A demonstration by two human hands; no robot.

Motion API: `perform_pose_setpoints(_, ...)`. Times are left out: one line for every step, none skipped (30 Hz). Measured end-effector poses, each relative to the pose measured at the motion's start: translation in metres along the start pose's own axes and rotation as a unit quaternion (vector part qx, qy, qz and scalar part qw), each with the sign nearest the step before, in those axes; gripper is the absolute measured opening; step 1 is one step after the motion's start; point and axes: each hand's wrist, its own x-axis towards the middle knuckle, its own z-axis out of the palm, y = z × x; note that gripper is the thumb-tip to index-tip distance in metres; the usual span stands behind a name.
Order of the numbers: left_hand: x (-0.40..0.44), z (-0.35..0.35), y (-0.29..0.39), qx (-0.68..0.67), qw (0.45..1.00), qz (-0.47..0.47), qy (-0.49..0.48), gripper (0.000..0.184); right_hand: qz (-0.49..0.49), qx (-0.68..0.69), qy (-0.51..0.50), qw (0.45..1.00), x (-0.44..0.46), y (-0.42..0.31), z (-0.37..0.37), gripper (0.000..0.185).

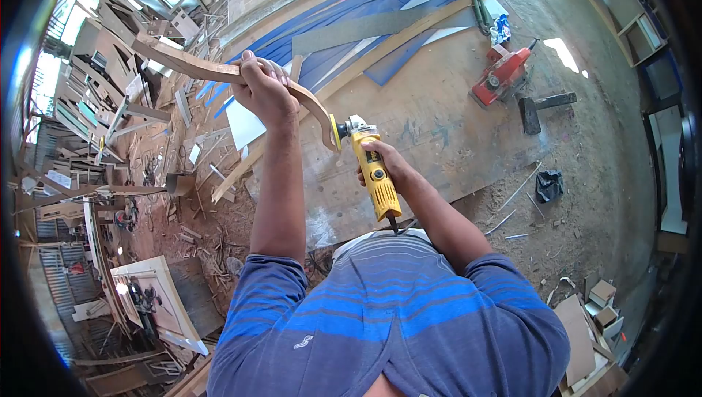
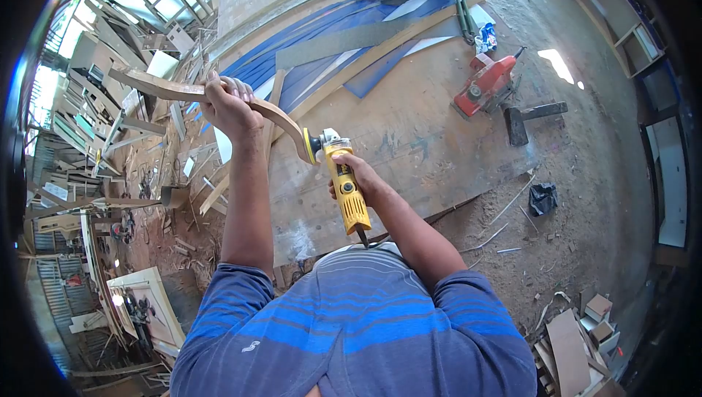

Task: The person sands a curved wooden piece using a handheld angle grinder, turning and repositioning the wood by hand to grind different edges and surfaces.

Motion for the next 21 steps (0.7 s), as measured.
perform_pose_setpoints(-0.001, 0.001, 0.0, 0.0, 1.0, -0.001, 0.001, 0.039, 0.003, 0.001, -0.003, 1.0, 0.002, 0.001, -0.002, 0.051)
perform_pose_setpoints(-0.001, 0.002, 0.001, 0.0, 1.0, -0.001, 0.001, 0.039, 0.006, -0.001, 0.001, 1.0, 0.003, 0.003, -0.004, 0.051)
perform_pose_setpoints(-0.002, 0.002, 0.002, 0.001, 1.0, -0.002, 0.002, 0.039, 0.009, -0.004, 0.004, 1.0, 0.005, 0.005, -0.005, 0.051)
perform_pose_setpoints(-0.001, 0.001, 0.001, 0.0, 1.0, -0.002, 0.002, 0.039, 0.013, -0.006, 0.007, 1.0, 0.007, 0.008, -0.007, 0.051)
perform_pose_setpoints(0.0, 0.0, 0.001, -0.001, 1.0, -0.002, 0.001, 0.038, 0.011, -0.01, 0.01, 1.0, 0.007, 0.01, -0.01, 0.05)
perform_pose_setpoints(0.001, -0.001, 0.0, -0.003, 1.0, -0.002, 0.001, 0.038, 0.008, -0.013, 0.011, 1.0, 0.007, 0.011, -0.01, 0.05)
perform_pose_setpoints(0.001, -0.001, 0.001, -0.002, 1.0, 0.0, 0.002, 0.037, 0.006, -0.017, 0.012, 1.0, 0.007, 0.011, -0.01, 0.05)
perform_pose_setpoints(0.001, -0.002, 0.002, 0.0, 1.0, 0.002, 0.003, 0.037, -0.002, -0.019, 0.023, 1.0, 0.007, 0.011, -0.011, 0.049)
perform_pose_setpoints(0.001, -0.003, 0.002, 0.002, 1.0, 0.003, 0.003, 0.036, -0.011, -0.021, 0.034, 0.999, 0.003, 0.008, -0.007, 0.049)
perform_pose_setpoints(0.003, -0.006, 0.003, -0.002, 1.0, 0.004, -0.003, 0.036, -0.02, -0.023, 0.045, 0.999, -0.002, 0.006, -0.003, 0.048)
perform_pose_setpoints(0.005, -0.01, 0.002, -0.006, 1.0, 0.004, -0.008, 0.035, -0.028, -0.022, 0.047, 0.998, -0.006, 0.003, 0.0, 0.048)
perform_pose_setpoints(0.006, -0.013, 0.002, -0.01, 1.0, 0.004, -0.013, 0.035, -0.036, -0.021, 0.05, 0.998, -0.009, -0.003, 0.004, 0.047)
perform_pose_setpoints(0.006, -0.013, 0.002, -0.012, 1.0, 0.001, -0.012, 0.035, -0.044, -0.019, 0.053, 0.997, -0.013, -0.008, 0.009, 0.047)
perform_pose_setpoints(0.006, -0.014, 0.003, -0.014, 1.0, -0.002, -0.01, 0.035, -0.057, -0.031, 0.04, 0.997, -0.018, -0.013, 0.014, 0.047)
perform_pose_setpoints(0.006, -0.013, 0.004, -0.016, 1.0, -0.005, -0.009, 0.036, -0.071, -0.044, 0.031, 0.996, -0.023, -0.017, 0.02, 0.047)
perform_pose_setpoints(0.005, -0.012, 0.005, -0.01, 1.0, -0.005, -0.011, 0.036, -0.086, -0.058, 0.023, 0.994, -0.028, -0.021, 0.026, 0.046)
perform_pose_setpoints(0.003, -0.009, 0.005, -0.004, 1.0, -0.004, -0.012, 0.035, -0.101, -0.072, 0.015, 0.992, -0.033, -0.024, 0.032, 0.046)
perform_pose_setpoints(0.002, -0.007, 0.006, 0.001, 1.0, -0.002, -0.014, 0.035, -0.11, -0.082, 0.01, 0.991, -0.037, -0.026, 0.039, 0.046)
perform_pose_setpoints(0.003, -0.008, 0.005, -0.002, 1.0, -0.002, -0.01, 0.035, -0.115, -0.093, 0.01, 0.989, -0.038, -0.027, 0.04, 0.045)
perform_pose_setpoints(0.004, -0.009, 0.004, -0.004, 1.0, -0.002, -0.006, 0.035, -0.121, -0.105, 0.01, 0.987, -0.039, -0.028, 0.042, 0.045)
perform_pose_setpoints(0.005, -0.01, 0.004, -0.007, 1.0, -0.002, -0.001, 0.035, -0.126, -0.117, 0.01, 0.985, -0.04, -0.028, 0.042, 0.045)
